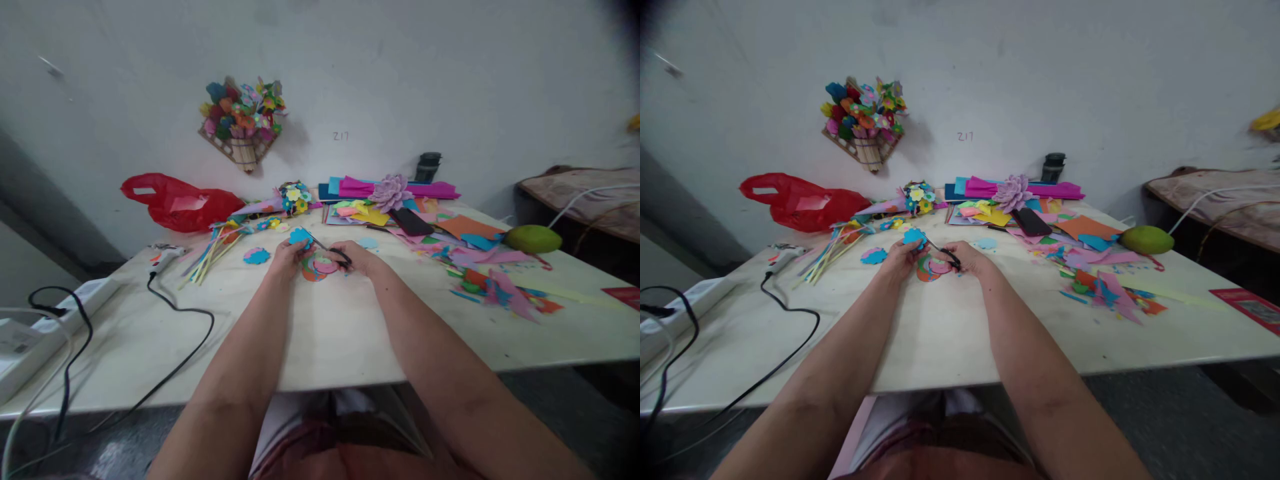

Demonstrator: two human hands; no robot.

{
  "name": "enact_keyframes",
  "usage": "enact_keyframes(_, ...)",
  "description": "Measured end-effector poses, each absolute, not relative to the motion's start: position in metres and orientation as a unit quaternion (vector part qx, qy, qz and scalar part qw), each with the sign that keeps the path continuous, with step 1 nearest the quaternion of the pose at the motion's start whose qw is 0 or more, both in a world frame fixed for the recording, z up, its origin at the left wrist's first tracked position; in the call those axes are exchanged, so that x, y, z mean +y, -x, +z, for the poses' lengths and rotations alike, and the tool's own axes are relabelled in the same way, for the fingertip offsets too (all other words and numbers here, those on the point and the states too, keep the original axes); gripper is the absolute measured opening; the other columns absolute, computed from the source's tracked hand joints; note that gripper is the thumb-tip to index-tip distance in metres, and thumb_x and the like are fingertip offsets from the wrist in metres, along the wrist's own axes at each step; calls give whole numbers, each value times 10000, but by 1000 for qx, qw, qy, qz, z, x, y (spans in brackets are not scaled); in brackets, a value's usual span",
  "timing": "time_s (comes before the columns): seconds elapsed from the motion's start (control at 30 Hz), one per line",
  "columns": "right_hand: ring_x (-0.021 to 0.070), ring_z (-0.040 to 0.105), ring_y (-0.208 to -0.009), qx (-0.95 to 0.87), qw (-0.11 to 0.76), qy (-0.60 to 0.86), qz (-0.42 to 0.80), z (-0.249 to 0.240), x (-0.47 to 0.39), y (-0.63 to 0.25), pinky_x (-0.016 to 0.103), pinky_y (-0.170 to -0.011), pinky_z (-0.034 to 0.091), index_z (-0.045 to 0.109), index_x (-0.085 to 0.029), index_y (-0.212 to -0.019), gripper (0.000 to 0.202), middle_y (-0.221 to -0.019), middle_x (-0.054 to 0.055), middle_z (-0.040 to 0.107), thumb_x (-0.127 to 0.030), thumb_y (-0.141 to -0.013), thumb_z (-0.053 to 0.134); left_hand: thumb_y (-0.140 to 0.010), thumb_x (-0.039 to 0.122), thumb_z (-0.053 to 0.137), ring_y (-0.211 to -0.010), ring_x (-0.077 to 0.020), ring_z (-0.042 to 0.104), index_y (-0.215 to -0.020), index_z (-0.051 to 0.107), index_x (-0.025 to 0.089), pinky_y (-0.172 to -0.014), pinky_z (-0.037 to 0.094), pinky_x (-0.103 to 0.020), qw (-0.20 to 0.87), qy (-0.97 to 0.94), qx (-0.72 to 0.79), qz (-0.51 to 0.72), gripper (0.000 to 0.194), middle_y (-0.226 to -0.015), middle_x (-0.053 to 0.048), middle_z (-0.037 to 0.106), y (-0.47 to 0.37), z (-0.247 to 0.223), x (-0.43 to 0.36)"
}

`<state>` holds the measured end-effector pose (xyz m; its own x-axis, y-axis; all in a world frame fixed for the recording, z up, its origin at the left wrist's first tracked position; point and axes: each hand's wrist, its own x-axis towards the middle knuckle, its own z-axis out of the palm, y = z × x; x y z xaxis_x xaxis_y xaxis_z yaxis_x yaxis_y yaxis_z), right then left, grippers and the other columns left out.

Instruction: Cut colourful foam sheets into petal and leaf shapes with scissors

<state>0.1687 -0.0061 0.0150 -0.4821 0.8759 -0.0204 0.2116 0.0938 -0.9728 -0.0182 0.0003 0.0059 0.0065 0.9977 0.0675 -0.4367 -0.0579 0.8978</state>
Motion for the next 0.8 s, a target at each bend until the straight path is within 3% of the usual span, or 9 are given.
enact_keyframes(0.43,53,474,-350,-675,342,375,535,11,-2,-171,149,-272,257,514,-144,-697,254,-526,-4,573,-357,-810,593,-530,256,799,-422,-68,457,-633,581,134,-419,346,-204,547,-463,365,595,271,-499,20,542,18,2,2)
enact_keyframes(0.8,59,478,-348,-684,334,376,528,13,-5,-171,156,-279,261,513,-147,-688,267,-502,-5,569,-366,-786,630,-476,262,823,-485,-87,535,-689,634,127,-465,436,-220,557,-436,383,594,315,-636,-1,630,19,2,2)
